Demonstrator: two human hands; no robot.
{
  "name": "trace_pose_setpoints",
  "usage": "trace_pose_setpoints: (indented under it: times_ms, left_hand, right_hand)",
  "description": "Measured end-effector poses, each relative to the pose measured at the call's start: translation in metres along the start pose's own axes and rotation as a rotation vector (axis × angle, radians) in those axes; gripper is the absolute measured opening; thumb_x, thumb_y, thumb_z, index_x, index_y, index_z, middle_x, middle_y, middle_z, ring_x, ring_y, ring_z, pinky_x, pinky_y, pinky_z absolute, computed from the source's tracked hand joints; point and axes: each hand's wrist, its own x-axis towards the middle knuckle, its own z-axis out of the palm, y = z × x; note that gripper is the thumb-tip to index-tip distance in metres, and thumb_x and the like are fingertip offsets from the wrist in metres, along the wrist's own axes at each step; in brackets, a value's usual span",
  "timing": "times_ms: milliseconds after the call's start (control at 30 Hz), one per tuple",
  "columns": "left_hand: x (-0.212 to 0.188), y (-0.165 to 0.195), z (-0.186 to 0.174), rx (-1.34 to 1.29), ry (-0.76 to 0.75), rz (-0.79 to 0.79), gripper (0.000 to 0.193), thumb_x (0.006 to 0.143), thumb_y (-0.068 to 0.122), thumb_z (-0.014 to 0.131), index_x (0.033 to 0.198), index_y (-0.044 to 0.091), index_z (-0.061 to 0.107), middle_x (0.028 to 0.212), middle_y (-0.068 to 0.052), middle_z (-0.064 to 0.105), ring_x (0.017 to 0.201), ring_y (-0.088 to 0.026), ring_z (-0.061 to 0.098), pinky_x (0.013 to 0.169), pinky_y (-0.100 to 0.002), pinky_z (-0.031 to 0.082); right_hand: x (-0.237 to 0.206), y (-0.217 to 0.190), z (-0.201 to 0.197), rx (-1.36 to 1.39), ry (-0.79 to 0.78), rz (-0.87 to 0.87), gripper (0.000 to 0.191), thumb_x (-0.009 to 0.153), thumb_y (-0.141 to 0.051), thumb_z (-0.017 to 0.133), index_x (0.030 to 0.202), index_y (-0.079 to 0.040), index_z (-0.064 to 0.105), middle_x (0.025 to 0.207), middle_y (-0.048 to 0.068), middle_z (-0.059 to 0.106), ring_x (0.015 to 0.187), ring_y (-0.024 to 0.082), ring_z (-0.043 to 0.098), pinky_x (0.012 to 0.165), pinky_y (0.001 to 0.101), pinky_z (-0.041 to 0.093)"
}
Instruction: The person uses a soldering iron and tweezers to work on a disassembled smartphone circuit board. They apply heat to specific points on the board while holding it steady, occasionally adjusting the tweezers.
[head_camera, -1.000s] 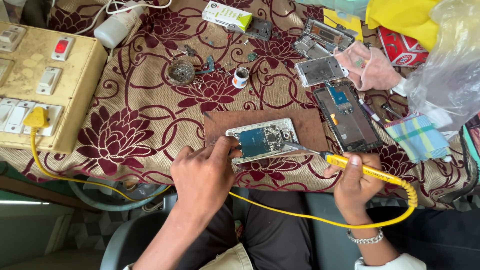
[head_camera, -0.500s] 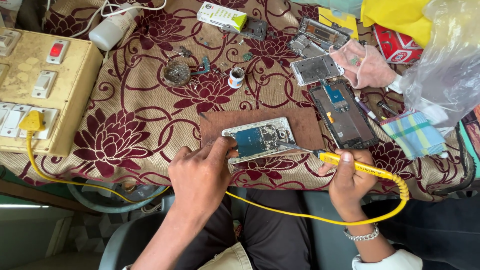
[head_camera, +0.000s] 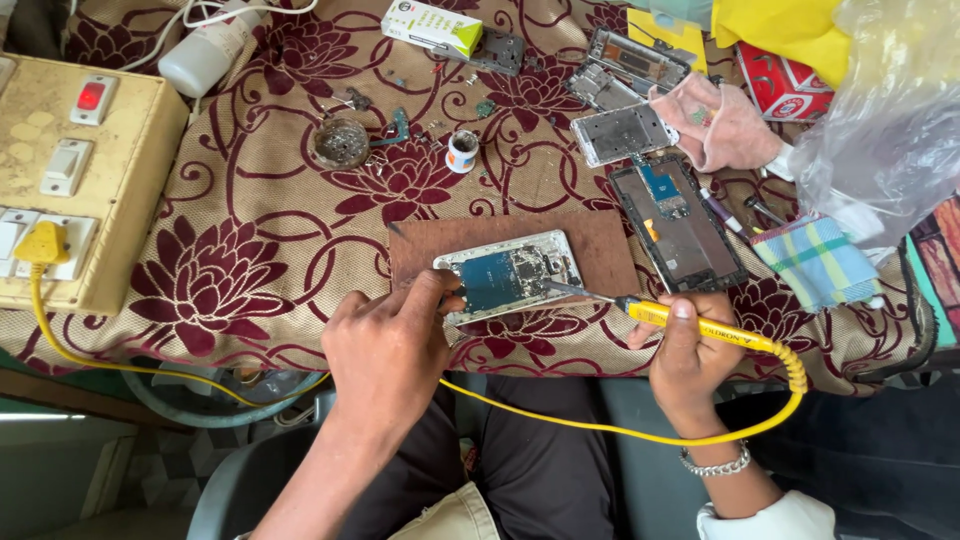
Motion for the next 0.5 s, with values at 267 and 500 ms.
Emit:
trace_pose_setpoints:
  times_ms: [267,500]
  left_hand:
    - [-0.0015,-0.0008,0.0021,0.013,-0.013,-0.004,0.021,0.081,-0.001,0.073,0.094,0.014,0.068,0.08,0.005,0.076,0.059,-0.012,0.067,0.056,-0.032,0.038]
    - [-0.0011,0.0005,0.0012,0.038,-0.039,-0.013,0.025,0.076,-0.002,0.071,0.093,0.016,0.07,0.075,0.004,0.075,0.056,-0.014,0.064,0.056,-0.033,0.039]
  right_hand:
    - [0.0002,-0.0003,-0.0016,-0.013,-0.002,0.001,0.026,0.114,-0.025,0.051,0.104,-0.001,0.048,0.075,0.014,0.064,0.06,0.017,0.065,0.06,0.0282,0.055]
    - [-0.0002,0.0021,-0.003,0.059,0.023,0.035,0.026,0.113,-0.025,0.054,0.103,-0.001,0.048,0.075,0.014,0.062,0.059,0.018,0.064,0.058,0.0297,0.055]
